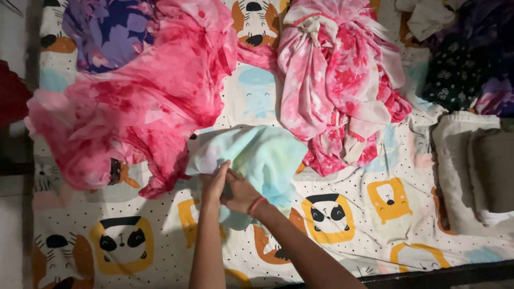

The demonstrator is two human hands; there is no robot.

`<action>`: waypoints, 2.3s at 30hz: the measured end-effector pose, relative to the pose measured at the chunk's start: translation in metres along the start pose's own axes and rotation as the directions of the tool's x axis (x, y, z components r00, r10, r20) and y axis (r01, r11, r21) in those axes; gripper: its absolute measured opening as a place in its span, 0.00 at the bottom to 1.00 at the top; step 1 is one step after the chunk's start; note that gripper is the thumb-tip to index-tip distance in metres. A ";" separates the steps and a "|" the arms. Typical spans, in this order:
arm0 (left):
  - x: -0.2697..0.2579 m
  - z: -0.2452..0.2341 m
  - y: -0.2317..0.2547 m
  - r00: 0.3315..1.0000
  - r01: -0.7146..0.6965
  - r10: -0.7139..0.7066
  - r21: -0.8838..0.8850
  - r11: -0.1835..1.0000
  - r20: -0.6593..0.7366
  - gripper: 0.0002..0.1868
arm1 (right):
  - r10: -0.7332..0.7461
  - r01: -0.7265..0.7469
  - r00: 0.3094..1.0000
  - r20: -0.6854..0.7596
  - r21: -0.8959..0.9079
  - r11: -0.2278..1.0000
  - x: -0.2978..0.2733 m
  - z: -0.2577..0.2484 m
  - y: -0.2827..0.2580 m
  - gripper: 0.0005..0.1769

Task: The person folds clothes on a bed by hand and carries each folded garment to place onto a storage shelf.

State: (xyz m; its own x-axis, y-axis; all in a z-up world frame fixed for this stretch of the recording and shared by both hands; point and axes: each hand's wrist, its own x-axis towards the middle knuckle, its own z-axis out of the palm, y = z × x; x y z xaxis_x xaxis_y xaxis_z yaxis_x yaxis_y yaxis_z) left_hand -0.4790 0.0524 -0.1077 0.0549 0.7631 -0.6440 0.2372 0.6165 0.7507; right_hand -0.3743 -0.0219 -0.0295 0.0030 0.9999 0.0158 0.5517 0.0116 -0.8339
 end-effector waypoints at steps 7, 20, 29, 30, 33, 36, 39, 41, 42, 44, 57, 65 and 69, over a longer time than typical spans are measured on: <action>0.045 0.032 -0.058 0.826 -0.462 0.560 -0.484 0.743 0.071 0.42 | 0.339 -0.466 0.472 -0.814 0.096 0.880 -0.036 -0.034 0.094 0.22; 0.058 -0.018 -0.019 0.993 -0.106 0.114 0.466 0.878 0.012 0.27 | 0.806 -0.533 0.559 0.197 0.829 0.167 -0.016 -0.104 0.147 0.32; 0.093 -0.066 0.090 0.933 -0.219 0.132 0.239 0.946 0.334 0.26 | 0.766 -0.660 0.636 0.090 0.577 0.481 0.077 -0.176 0.099 0.25; 0.101 -0.071 0.100 0.955 -0.198 0.113 0.306 0.931 0.273 0.29 | 0.792 -0.653 0.604 0.083 0.622 0.433 0.089 -0.180 0.096 0.28; 0.132 -0.074 0.113 0.989 -0.135 0.112 0.278 0.951 0.095 0.37 | 0.773 -0.545 0.630 0.072 0.750 0.374 0.108 -0.178 0.101 0.36; 0.139 -0.071 0.106 0.968 -0.228 0.242 0.173 0.958 -0.068 0.49 | 0.726 -0.449 0.687 -0.020 0.774 0.446 0.111 -0.158 0.122 0.46; 0.110 -0.046 0.083 0.825 -0.427 0.537 0.428 0.797 -0.176 0.62 | 0.664 -0.418 0.708 -0.242 0.614 0.670 0.091 -0.119 0.160 0.55; 0.071 -0.029 0.070 0.742 -0.423 0.653 0.654 0.628 -0.147 0.72 | 0.565 -0.434 0.711 -0.418 0.371 0.821 0.065 -0.085 0.185 0.58; 0.046 -0.017 0.063 0.787 -0.395 0.604 0.653 0.646 -0.122 0.75 | 0.542 -0.485 0.707 -0.454 0.246 0.839 0.048 -0.067 0.193 0.58; 0.011 0.005 0.057 0.927 -0.181 0.350 0.656 0.732 -0.134 0.80 | 0.572 -0.580 0.692 -0.441 0.133 0.804 0.011 -0.029 0.194 0.62; 0.071 -0.030 -0.051 0.981 0.109 0.050 0.746 0.657 -0.186 0.28 | 0.793 -0.793 0.609 -0.008 0.015 0.609 -0.035 0.029 0.113 0.59; 0.097 -0.067 -0.009 0.989 0.145 -0.131 0.327 0.934 -0.064 0.33 | 0.714 -0.758 0.652 0.256 0.266 0.596 -0.038 -0.041 0.177 0.28; 0.105 -0.093 0.043 0.950 0.278 -0.266 -0.054 0.959 0.163 0.36 | 0.598 -0.673 0.739 0.310 0.364 0.644 -0.027 -0.096 0.197 0.23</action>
State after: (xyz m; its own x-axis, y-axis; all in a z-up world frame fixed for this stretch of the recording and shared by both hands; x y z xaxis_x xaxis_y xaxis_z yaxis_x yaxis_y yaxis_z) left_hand -0.5527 0.1774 -0.1294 0.1470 0.5294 -0.8356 0.1900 0.8139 0.5491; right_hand -0.1858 -0.0479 -0.1413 0.0731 0.7495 -0.6580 0.0499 -0.6617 -0.7481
